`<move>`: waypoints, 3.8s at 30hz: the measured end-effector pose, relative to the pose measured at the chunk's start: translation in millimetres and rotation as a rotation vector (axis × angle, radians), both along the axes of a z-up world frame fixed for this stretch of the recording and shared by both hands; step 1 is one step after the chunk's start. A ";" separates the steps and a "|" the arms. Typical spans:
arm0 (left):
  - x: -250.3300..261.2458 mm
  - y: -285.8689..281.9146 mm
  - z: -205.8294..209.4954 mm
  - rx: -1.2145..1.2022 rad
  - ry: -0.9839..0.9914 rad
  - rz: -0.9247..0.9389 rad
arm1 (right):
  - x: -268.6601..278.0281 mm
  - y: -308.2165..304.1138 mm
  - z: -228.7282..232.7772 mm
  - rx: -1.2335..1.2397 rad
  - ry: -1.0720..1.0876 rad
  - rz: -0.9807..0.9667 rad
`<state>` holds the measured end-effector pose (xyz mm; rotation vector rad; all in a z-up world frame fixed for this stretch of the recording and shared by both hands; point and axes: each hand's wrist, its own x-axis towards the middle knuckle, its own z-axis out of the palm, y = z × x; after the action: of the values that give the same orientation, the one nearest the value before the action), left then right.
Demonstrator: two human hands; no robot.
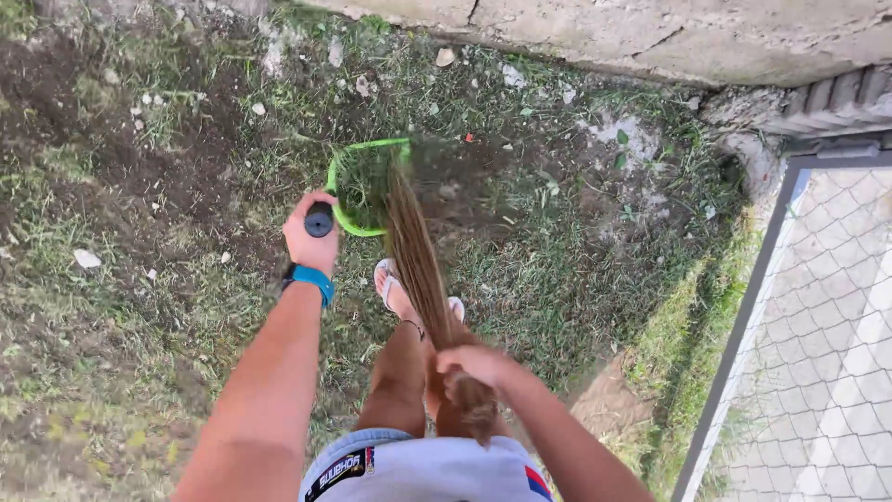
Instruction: Sweep dry grass and outdoor debris into a dustpan and dispose of it into a bag.
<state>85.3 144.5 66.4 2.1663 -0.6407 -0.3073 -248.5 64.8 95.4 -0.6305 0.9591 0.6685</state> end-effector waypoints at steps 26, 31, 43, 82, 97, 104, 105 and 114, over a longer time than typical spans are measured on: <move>138.1 223.3 57.1 0.110 -0.113 0.037 | 74.7 145.7 126.3 0.194 0.131 -0.217; 141.7 236.2 53.8 0.065 -0.091 0.033 | 59.3 130.6 99.8 -0.015 0.345 -0.258; 196.8 301.3 71.8 -0.196 0.162 0.049 | 107.2 123.8 123.6 0.334 0.181 -0.234; 211.3 412.8 126.0 -0.219 0.100 0.917 | 345.0 51.7 299.3 -0.272 -0.158 0.674; 313.1 342.3 265.0 -0.688 0.119 1.432 | 638.6 -30.6 381.8 -0.414 -0.398 0.957; 430.8 346.9 295.8 -0.880 0.013 1.525 | 804.0 -5.2 412.3 -0.568 -0.545 1.162; 452.0 353.2 300.6 -0.922 -0.001 1.521 | 827.2 5.7 415.9 -0.592 -0.554 1.172; 658.0 458.4 354.7 -0.778 -0.056 1.401 | 981.6 109.1 405.2 -0.577 -0.639 1.070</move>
<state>743.3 602.9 421.1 1.3978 0.7043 0.6505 733.0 173.8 500.6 -1.8007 0.1204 1.0214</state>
